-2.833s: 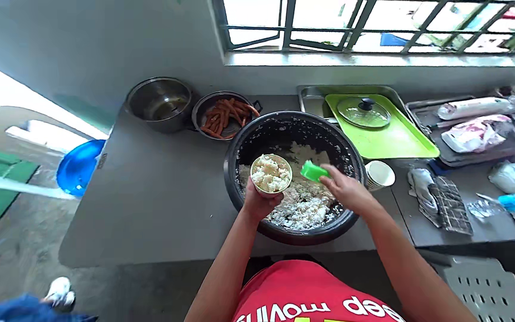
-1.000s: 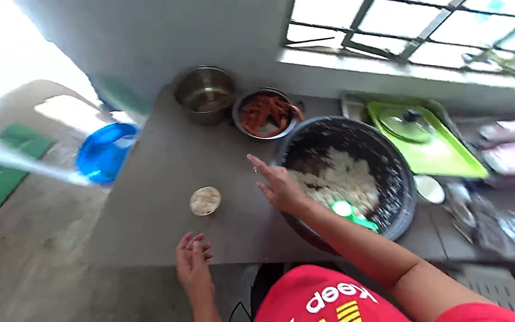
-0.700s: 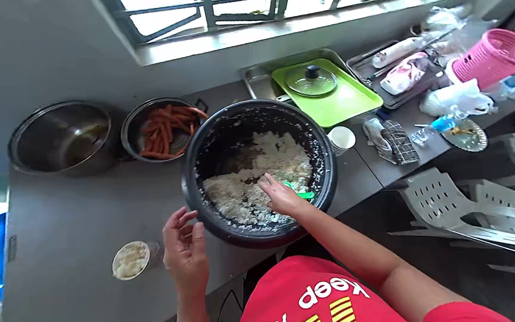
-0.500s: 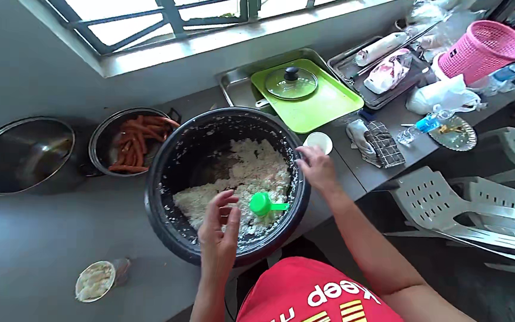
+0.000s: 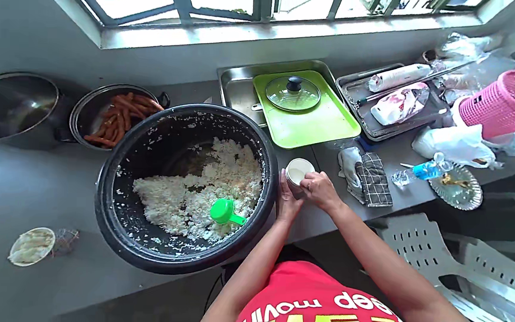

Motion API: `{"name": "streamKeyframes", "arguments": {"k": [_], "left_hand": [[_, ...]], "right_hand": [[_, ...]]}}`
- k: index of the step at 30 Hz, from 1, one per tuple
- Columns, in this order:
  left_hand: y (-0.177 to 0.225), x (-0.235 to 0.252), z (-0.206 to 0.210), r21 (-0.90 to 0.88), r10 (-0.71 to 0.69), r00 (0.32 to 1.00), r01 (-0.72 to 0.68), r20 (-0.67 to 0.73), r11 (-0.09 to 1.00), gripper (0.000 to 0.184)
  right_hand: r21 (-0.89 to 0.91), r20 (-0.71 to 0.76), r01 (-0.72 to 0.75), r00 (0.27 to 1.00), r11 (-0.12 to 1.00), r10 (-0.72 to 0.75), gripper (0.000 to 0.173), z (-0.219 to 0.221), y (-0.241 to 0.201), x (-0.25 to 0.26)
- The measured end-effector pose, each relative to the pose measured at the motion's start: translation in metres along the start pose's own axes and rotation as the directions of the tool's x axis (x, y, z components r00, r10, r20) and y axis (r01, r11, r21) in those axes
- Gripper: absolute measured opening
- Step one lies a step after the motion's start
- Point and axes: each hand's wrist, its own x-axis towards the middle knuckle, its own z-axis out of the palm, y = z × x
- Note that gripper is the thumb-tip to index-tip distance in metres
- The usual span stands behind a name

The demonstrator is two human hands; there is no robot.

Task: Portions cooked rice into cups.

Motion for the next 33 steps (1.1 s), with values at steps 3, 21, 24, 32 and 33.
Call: {"name": "streamKeyframes", "arguments": {"k": [3,21,24,32,33], "left_hand": [[-0.019,0.011,0.014,-0.018,0.066,0.993,-0.068,-0.101,0.998,0.098],[0.024,-0.060,-0.022,-0.126,0.451,0.887,-0.460,-0.097,0.879,0.089],[0.028,-0.063,-0.030,-0.075,0.485,0.874,-0.486,-0.041,0.871,0.082],[0.039,-0.100,-0.131,-0.459,0.205,0.966,-0.112,0.158,0.881,0.085],[0.041,-0.106,-0.146,-0.568,0.164,0.974,-0.048,0.154,0.822,0.081]], "right_hand": [[-0.009,-0.158,0.139,0.978,0.990,-0.139,0.021,0.014,0.002,-0.012],[0.396,-0.340,0.143,0.940,0.907,0.001,0.020,-0.060,-0.042,-0.105],[0.455,-0.408,0.094,0.906,0.885,0.114,0.018,-0.067,-0.036,-0.115],[0.278,-0.277,-0.106,0.943,0.955,0.185,0.021,-0.009,-0.003,-0.110],[0.238,-0.203,-0.111,0.966,0.965,0.161,0.020,0.020,-0.002,-0.103]]}}
